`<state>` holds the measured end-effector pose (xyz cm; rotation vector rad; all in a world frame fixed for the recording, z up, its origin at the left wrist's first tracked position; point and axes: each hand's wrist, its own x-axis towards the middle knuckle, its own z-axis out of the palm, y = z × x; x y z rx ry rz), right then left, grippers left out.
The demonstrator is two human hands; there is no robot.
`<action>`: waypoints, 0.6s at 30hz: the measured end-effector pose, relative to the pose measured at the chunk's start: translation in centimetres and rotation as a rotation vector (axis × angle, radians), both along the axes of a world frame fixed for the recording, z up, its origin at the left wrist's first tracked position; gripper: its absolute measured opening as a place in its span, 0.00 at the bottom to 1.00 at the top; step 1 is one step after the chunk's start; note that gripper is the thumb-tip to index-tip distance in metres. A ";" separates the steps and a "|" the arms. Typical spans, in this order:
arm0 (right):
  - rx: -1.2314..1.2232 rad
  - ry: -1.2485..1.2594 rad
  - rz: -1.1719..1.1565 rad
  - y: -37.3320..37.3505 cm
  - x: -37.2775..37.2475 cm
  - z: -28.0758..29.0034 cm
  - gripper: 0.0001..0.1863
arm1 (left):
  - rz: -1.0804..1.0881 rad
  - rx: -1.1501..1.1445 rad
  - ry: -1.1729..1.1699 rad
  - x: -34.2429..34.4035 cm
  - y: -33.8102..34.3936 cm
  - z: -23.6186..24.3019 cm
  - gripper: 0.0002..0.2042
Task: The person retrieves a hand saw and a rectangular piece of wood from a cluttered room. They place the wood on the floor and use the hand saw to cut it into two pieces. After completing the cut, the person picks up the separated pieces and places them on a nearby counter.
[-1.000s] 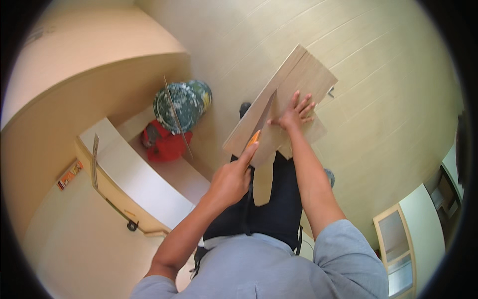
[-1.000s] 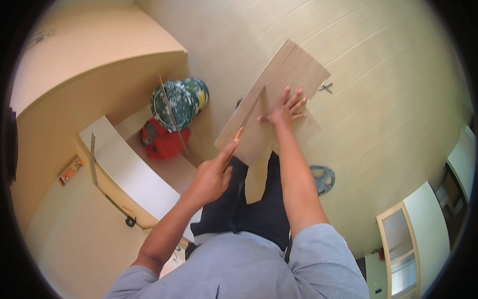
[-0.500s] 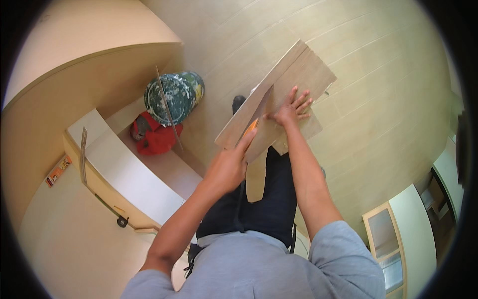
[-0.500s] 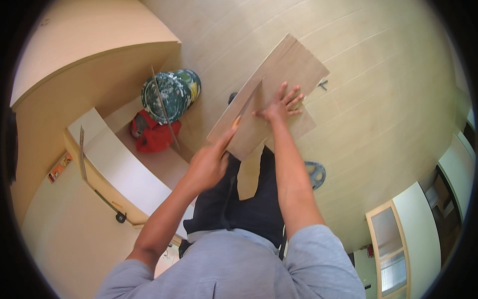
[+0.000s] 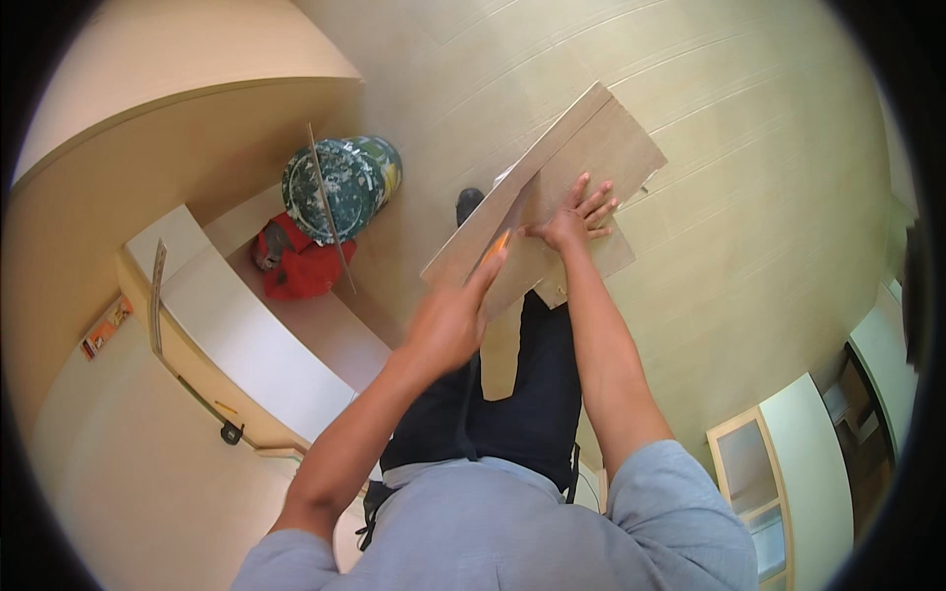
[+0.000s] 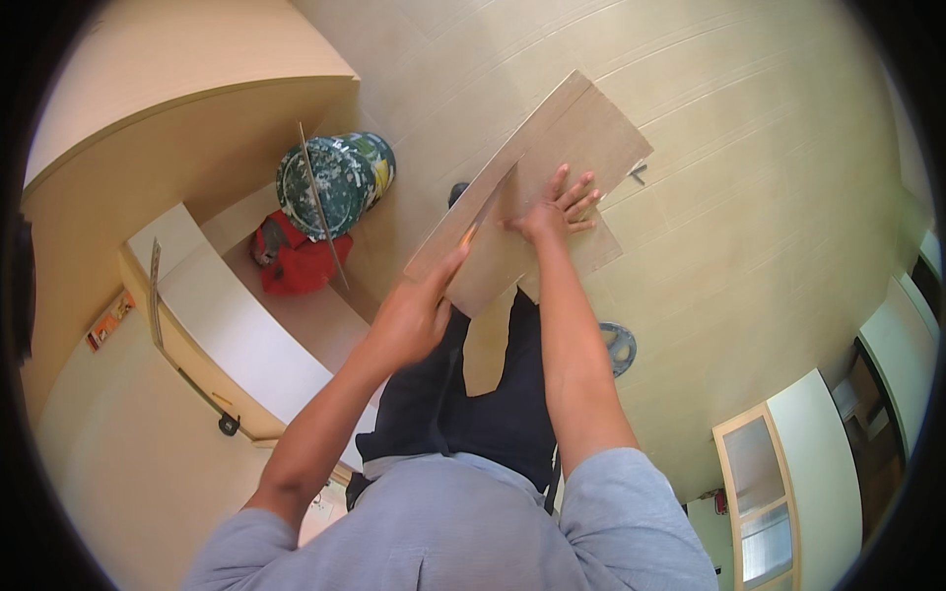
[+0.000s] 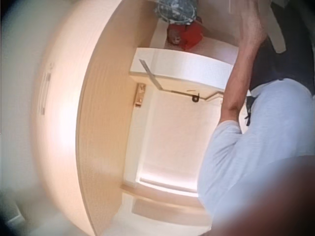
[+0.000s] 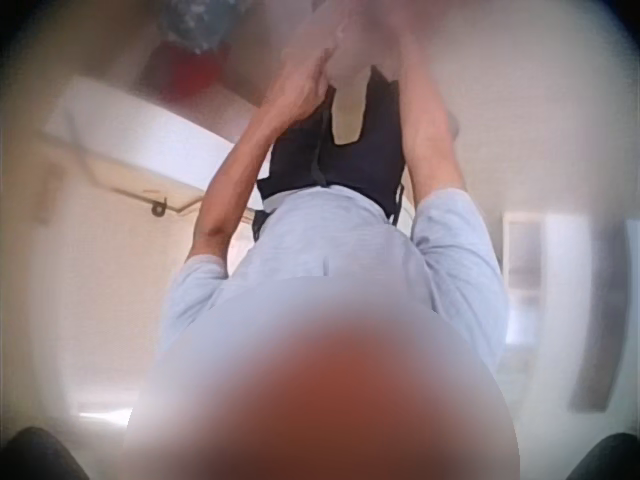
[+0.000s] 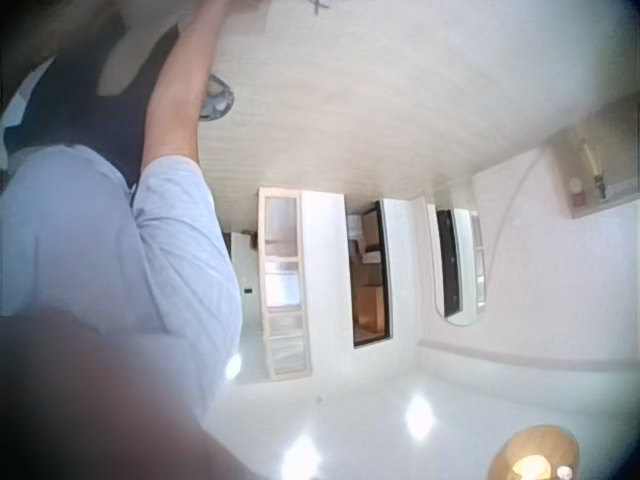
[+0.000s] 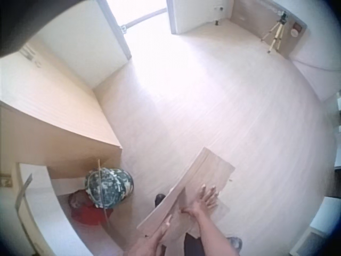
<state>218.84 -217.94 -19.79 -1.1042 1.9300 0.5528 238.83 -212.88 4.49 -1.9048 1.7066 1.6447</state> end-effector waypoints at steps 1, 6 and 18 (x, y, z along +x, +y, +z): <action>0.060 0.004 0.012 0.1 0.0 0.1 0.97 | -0.004 0.116 -0.055 0.8 1.0 3.2 0.38; 0.010 -0.002 0.009 0.0 -0.1 -0.1 0.97 | 0.037 0.028 -0.016 3.0 3.2 5.1 0.37; 0.022 0.011 0.041 0.0 -0.1 -0.1 0.97 | 0.011 0.300 -0.118 1.1 1.8 6.4 0.39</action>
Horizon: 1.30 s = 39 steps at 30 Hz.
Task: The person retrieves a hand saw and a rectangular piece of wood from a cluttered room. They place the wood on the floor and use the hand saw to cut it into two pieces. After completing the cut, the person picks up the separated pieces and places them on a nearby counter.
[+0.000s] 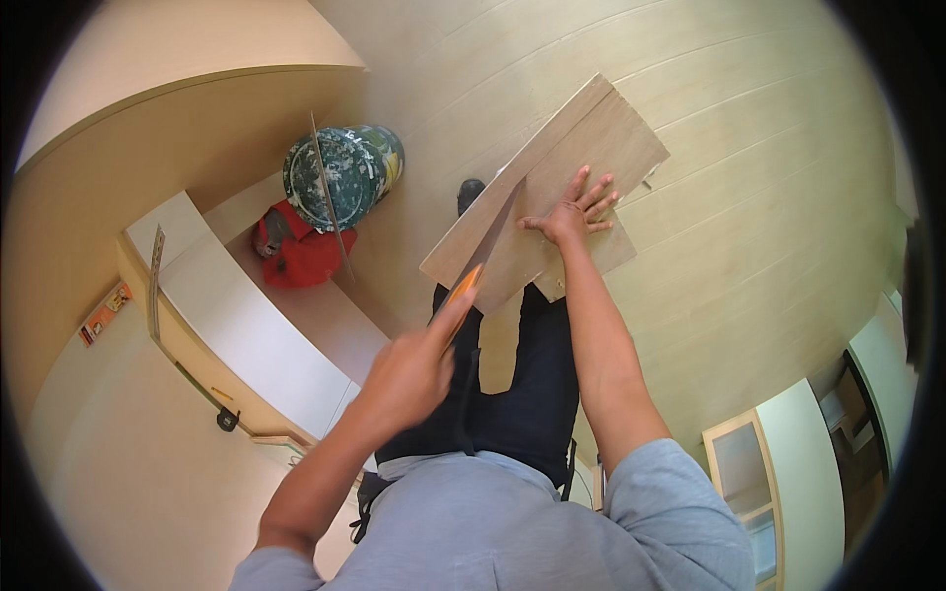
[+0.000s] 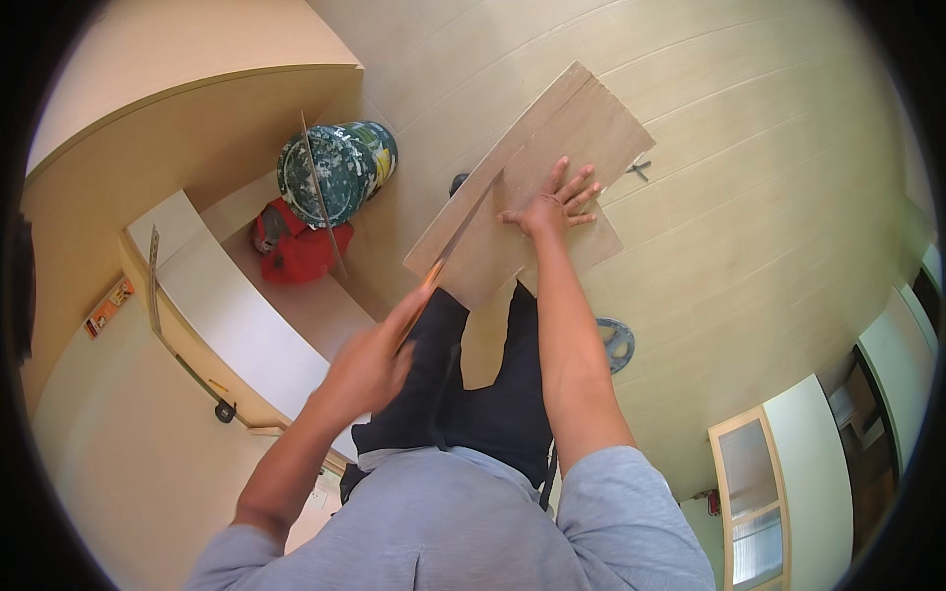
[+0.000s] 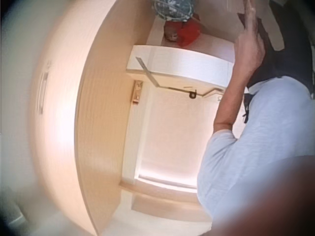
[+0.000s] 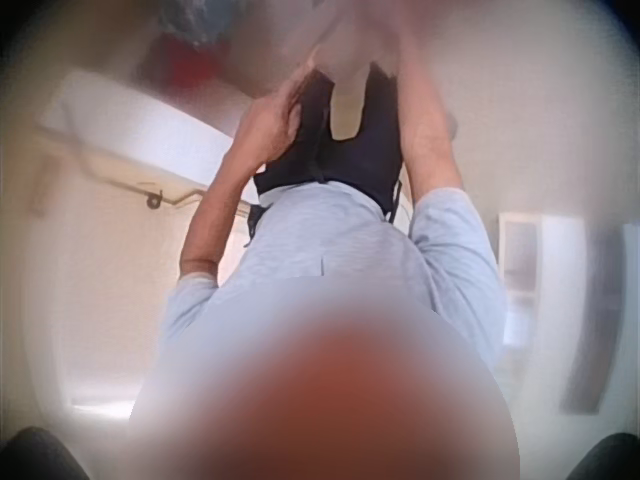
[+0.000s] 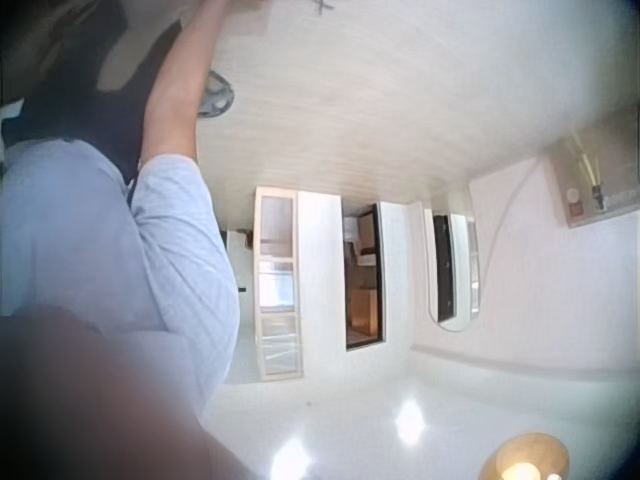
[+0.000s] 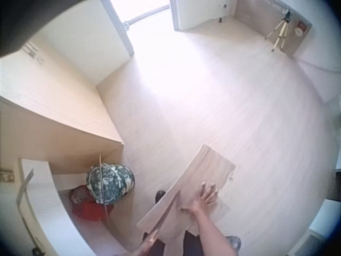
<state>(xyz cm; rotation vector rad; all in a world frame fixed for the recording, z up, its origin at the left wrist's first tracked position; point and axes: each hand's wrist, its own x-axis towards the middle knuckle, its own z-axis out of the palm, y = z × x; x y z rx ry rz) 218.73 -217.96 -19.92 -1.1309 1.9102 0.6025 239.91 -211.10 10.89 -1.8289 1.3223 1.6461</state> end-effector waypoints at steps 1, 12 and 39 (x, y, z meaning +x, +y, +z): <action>-0.008 -0.006 -0.003 0.1 -0.1 -0.2 0.97 | 0.008 -0.085 0.026 0.6 0.5 1.4 0.39; -0.044 -0.015 -0.009 0.2 -0.3 -0.3 0.97 | -0.007 -0.239 0.006 -1.5 -1.7 -11.9 0.38; -0.070 -0.075 -0.038 2.0 -0.6 -0.8 0.96 | -0.039 -0.309 0.024 -0.1 -1.6 -4.0 0.34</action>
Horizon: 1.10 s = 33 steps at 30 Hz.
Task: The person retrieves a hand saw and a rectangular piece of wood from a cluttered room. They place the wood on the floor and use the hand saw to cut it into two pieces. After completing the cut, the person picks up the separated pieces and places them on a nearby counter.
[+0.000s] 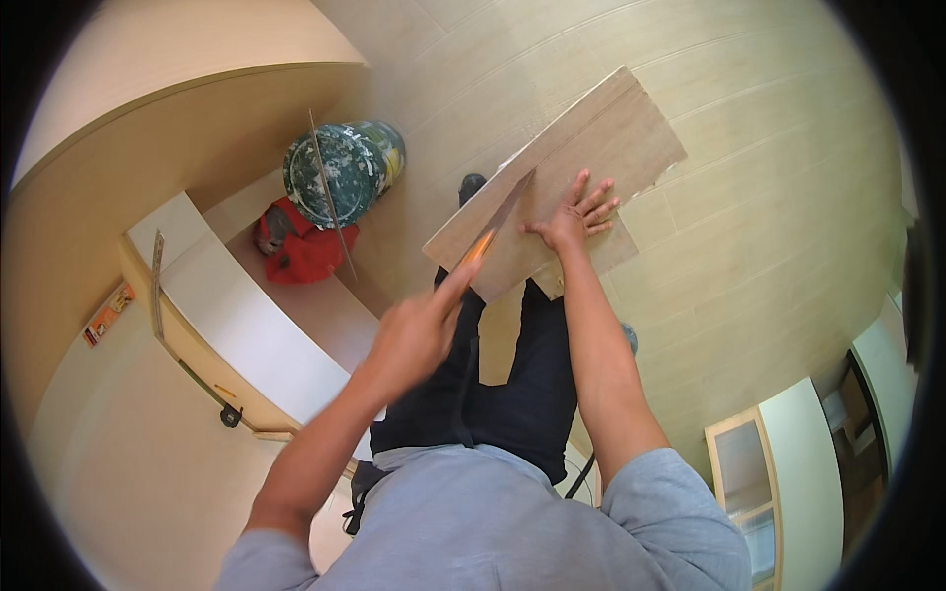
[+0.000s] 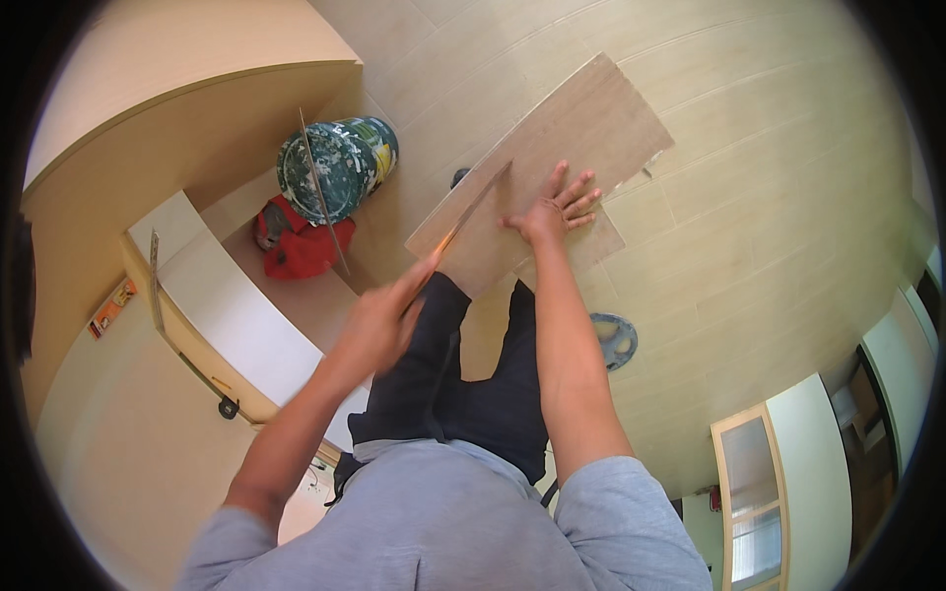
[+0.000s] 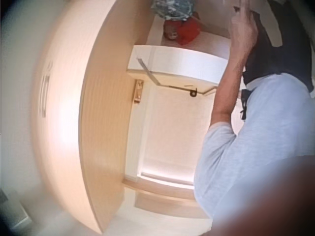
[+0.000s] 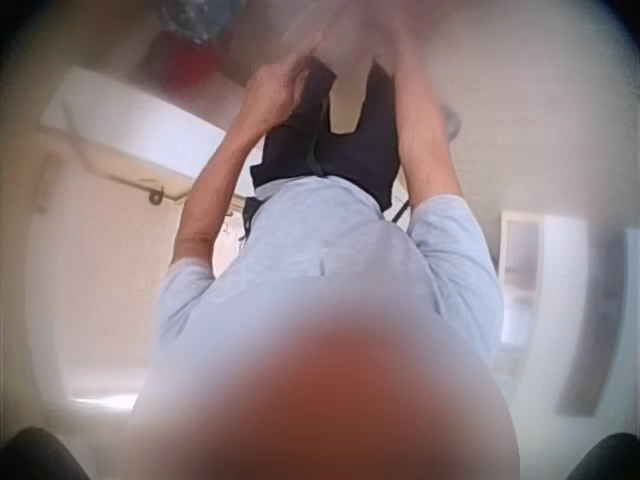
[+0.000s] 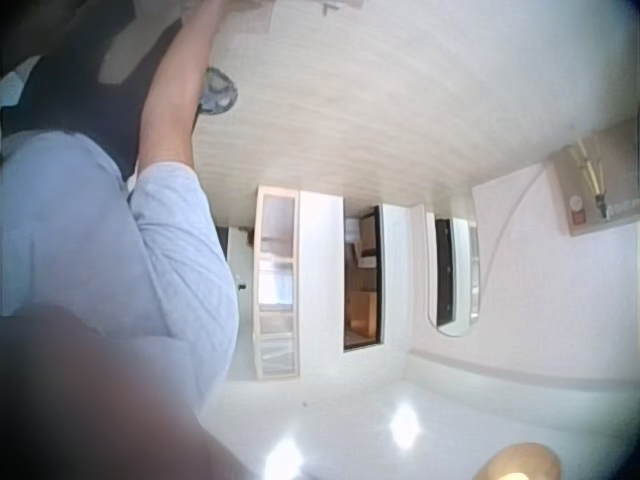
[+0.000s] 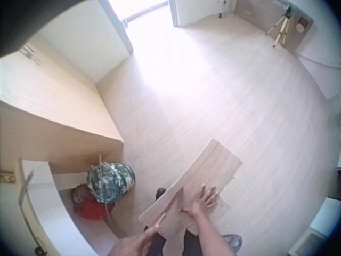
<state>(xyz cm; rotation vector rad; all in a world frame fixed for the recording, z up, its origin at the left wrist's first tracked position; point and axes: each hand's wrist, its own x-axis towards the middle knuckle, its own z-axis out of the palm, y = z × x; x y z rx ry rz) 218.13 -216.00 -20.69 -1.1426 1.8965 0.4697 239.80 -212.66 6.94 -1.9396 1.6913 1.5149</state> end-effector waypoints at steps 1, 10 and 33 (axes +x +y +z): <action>0.026 0.005 0.004 0.0 0.0 0.0 0.96 | 0.033 -0.072 0.052 -0.8 -1.2 -3.0 0.34; 0.042 0.029 0.009 -0.8 0.4 0.2 0.95 | -0.055 0.139 -0.075 0.5 1.6 4.4 0.35; 0.018 0.038 0.009 -0.2 0.1 -0.4 0.96 | 0.031 -0.057 0.050 0.2 2.1 -5.1 0.35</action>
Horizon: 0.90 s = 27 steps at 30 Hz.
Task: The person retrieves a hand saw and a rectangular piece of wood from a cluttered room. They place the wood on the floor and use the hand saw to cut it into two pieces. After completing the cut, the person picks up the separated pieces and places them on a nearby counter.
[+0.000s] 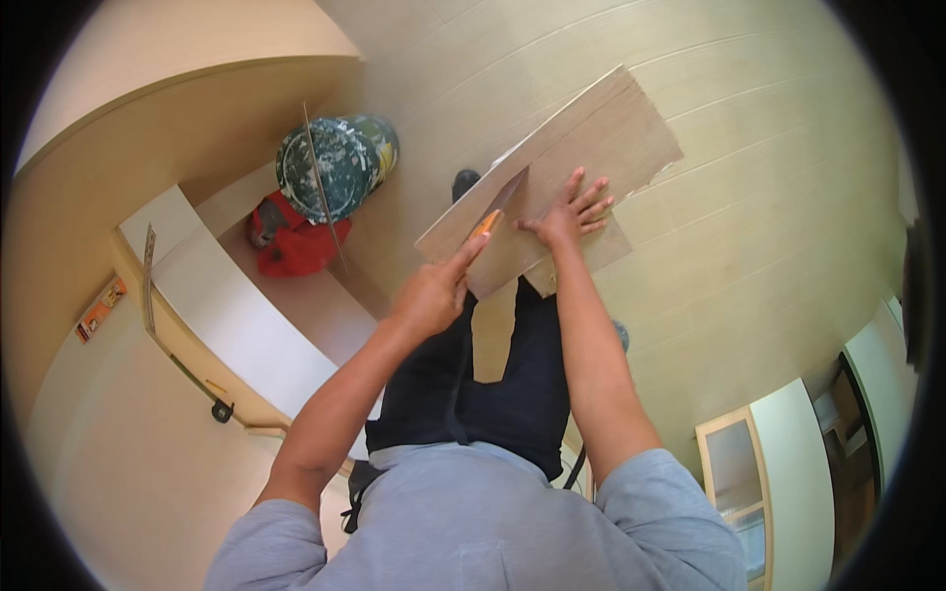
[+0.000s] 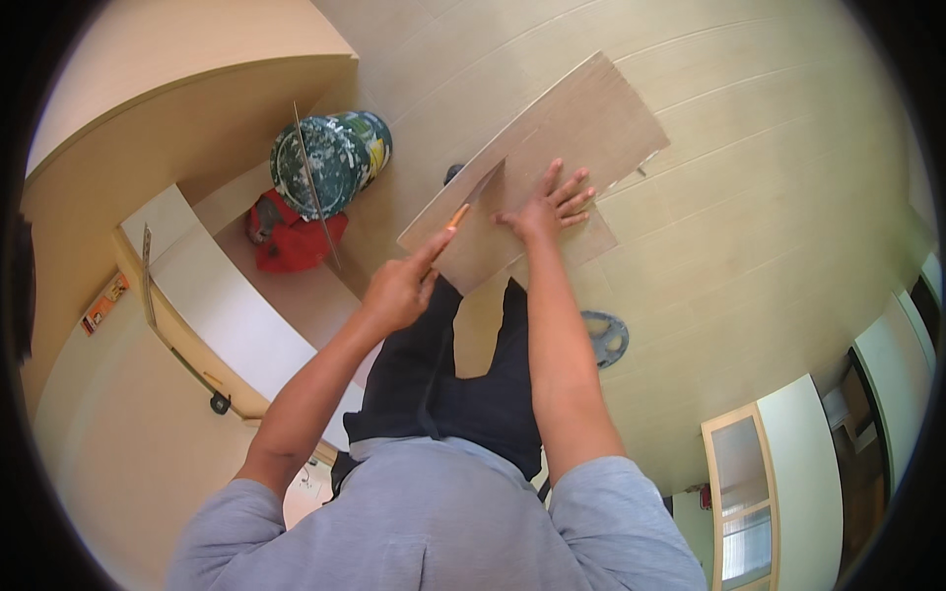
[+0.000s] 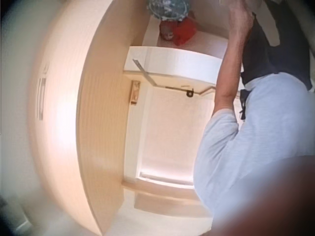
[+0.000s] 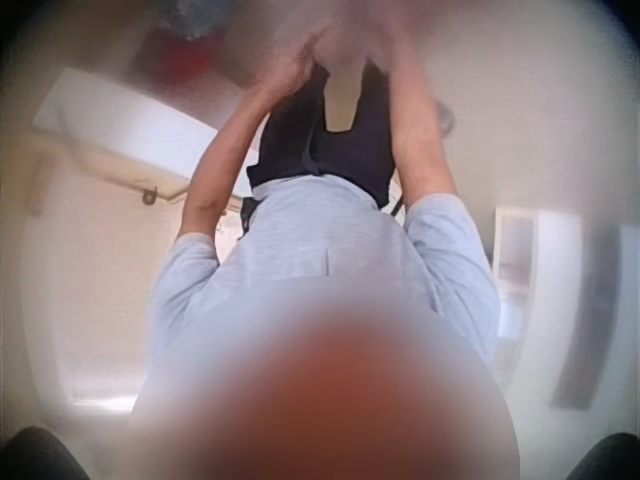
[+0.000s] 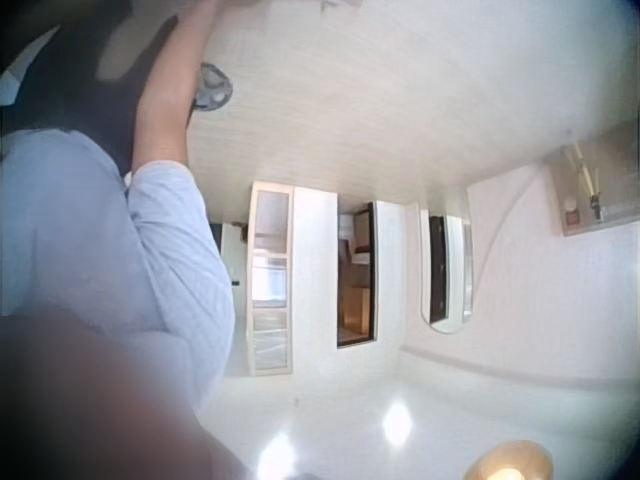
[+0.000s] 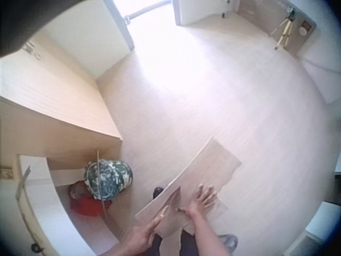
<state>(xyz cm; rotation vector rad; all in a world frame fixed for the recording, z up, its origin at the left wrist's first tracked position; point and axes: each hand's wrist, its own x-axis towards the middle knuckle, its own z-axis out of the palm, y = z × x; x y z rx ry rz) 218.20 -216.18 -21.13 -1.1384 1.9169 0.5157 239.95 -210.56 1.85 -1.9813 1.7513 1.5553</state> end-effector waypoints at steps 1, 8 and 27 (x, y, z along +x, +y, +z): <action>-0.034 -0.006 -0.002 -0.2 0.0 0.0 0.96 | 0.001 0.037 -0.029 -0.4 -0.1 -1.6 0.35; -0.119 -0.040 -0.011 0.3 -0.1 0.9 0.92 | 0.007 -0.063 0.058 -0.3 0.0 -4.4 0.37; 0.046 -0.046 0.061 -0.2 0.8 0.9 0.94 | -0.043 0.121 -0.016 2.5 -0.1 9.9 0.36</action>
